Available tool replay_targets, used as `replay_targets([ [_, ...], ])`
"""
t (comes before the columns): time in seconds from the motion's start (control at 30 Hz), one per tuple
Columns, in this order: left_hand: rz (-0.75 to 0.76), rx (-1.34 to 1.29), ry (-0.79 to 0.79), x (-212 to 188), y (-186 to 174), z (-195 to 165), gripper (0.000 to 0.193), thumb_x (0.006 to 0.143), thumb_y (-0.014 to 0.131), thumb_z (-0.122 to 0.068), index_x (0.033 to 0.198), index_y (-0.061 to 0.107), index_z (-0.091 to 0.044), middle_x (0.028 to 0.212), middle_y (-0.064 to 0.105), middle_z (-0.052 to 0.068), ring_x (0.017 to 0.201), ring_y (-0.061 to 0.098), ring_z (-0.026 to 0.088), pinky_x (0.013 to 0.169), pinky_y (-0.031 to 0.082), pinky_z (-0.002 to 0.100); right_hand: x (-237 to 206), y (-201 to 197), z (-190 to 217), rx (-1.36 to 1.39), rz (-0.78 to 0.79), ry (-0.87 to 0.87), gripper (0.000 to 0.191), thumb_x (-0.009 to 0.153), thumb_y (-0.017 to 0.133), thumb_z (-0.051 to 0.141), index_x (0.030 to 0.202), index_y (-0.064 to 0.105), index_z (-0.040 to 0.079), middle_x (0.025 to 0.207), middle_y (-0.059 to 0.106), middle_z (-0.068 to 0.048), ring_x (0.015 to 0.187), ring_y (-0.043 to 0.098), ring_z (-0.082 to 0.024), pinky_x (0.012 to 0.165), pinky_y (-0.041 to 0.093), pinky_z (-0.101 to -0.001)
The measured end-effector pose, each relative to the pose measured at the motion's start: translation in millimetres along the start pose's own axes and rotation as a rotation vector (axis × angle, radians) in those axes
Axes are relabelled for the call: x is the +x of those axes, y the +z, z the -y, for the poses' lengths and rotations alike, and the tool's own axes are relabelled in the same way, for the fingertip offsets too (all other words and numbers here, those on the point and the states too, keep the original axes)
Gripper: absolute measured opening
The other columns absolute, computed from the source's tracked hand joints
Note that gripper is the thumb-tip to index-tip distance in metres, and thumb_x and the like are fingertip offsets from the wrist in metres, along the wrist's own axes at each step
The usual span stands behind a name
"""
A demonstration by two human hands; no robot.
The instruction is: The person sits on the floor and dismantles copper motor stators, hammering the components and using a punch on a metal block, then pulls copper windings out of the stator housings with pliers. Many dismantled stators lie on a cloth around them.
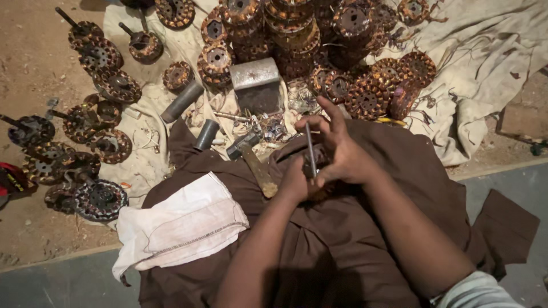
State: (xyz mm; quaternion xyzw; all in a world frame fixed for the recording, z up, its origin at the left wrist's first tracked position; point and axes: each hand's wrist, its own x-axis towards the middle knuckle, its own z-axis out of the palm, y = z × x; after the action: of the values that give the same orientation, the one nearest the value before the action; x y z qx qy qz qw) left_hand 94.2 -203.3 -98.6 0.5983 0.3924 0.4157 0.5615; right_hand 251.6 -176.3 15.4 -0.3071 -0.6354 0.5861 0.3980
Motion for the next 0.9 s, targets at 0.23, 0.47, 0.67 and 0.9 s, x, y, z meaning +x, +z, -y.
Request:
replay_targets([
  [0.23, -0.131, 0.213, -0.037, 13, 2, -2, 0.046, 0.082, 0.073, -0.032, 0.12, 0.068, -0.007, 0.111, 0.076, 0.014, 0.102, 0.074, 0.026, 0.09, 0.057, 0.038, -2, 45, -9, -0.476, -0.509, -0.144, 0.122, 0.06, 0.101, 0.047, 0.15, 0.027, 0.009, 0.139, 0.049, -0.013, 0.135, 0.052, -0.026, 0.119, 0.044, -0.0456],
  [0.47, -0.255, 0.292, -0.11, 19, 22, 10, 0.04, 0.085, 0.07, -0.033, 0.117, 0.069, -0.01, 0.111, 0.076, 0.012, 0.104, 0.073, 0.025, 0.092, 0.056, 0.039, -4, 61, 7, -0.968, -0.751, -0.249, 0.101, 0.056, 0.097, 0.059, 0.117, 0.038, 0.005, 0.123, 0.049, -0.012, 0.118, 0.048, -0.028, 0.103, 0.036, -0.0437],
  [0.67, -0.093, 0.548, -0.238, 15, 27, 2, 0.035, 0.087, 0.067, -0.034, 0.114, 0.07, -0.012, 0.111, 0.076, 0.01, 0.105, 0.072, 0.025, 0.093, 0.056, 0.04, -2, 43, 17, -0.956, -0.559, -0.173, 0.083, 0.057, 0.098, 0.05, 0.112, 0.053, 0.006, 0.112, 0.056, -0.01, 0.111, 0.051, -0.027, 0.099, 0.039, -0.0435],
  [0.9, -0.13, 0.23, -0.143, 7, 11, -29, 0.04, 0.077, 0.077, -0.03, 0.11, 0.072, -0.009, 0.105, 0.077, 0.009, 0.1, 0.074, 0.026, 0.088, 0.058, 0.04, -1, -10, 25, -0.365, -0.303, -0.024, 0.045, 0.09, 0.079, 0.015, 0.129, 0.059, 0.003, 0.124, 0.064, -0.011, 0.119, 0.06, -0.022, 0.105, 0.048, -0.0363],
])
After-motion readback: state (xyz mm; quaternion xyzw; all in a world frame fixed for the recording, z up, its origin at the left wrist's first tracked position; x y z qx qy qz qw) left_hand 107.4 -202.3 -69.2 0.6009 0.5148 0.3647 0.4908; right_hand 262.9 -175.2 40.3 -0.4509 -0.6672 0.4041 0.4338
